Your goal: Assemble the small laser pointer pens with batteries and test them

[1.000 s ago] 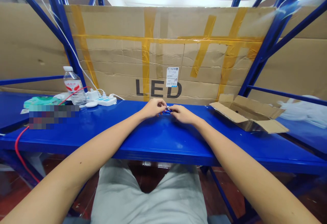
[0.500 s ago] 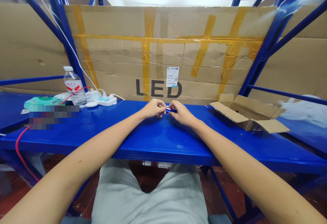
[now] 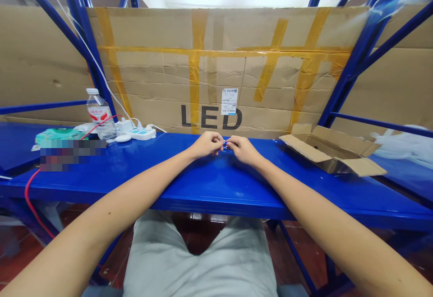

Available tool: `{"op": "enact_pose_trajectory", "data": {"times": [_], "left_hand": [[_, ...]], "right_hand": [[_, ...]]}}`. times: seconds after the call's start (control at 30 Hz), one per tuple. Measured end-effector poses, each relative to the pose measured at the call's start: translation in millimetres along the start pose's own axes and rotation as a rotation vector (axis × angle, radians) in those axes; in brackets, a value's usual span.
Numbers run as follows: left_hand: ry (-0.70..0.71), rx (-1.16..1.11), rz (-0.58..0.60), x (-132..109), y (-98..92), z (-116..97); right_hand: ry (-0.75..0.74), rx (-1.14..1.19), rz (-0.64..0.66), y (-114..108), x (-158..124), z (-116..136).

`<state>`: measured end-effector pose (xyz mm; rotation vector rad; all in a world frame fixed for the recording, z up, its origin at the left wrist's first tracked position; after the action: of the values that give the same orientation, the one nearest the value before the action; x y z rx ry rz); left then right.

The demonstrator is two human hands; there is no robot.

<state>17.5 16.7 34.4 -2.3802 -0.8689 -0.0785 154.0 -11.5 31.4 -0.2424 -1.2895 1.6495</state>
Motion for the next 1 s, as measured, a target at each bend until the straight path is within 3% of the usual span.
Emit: {"op": "enact_pose_trajectory", "data": {"times": [0.1,0.27,0.5,0.73,1.0], "left_hand": [[0.004,0.033,0.003,-0.3,0.6,-1.6],[0.000,0.022,-0.007,-1.3,-1.1,-2.3],[0.016,0.081,0.002,-2.0,-4.1,-3.6],[0.049,0.216,-0.056,-5.2,-0.9,-12.3],[0.045,0.223,-0.021,-2.8,-2.7,-8.7]], "right_hand": [[0.006,0.053,-0.002,3.3,0.8,-3.0],[-0.082,0.039,-0.137,0.8,-2.9,-1.2],[-0.094,0.026,-0.163,-7.6,-5.9,5.9],[-0.046,-0.035,-0.042,-3.8,-3.1,9.3],[-0.061,0.021,-0.135,-3.0,-4.5,1.2]]}}
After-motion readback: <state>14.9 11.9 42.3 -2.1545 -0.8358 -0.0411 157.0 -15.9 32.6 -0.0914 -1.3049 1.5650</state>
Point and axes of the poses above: each hand's wrist, its own x-axis towards the middle knuckle, its own y-axis out of the palm, z = x × y, the point moved 5 cm from there along x, towards the middle knuckle, and after that the axes turned 15 degrees about z, right-handed, at the moved point
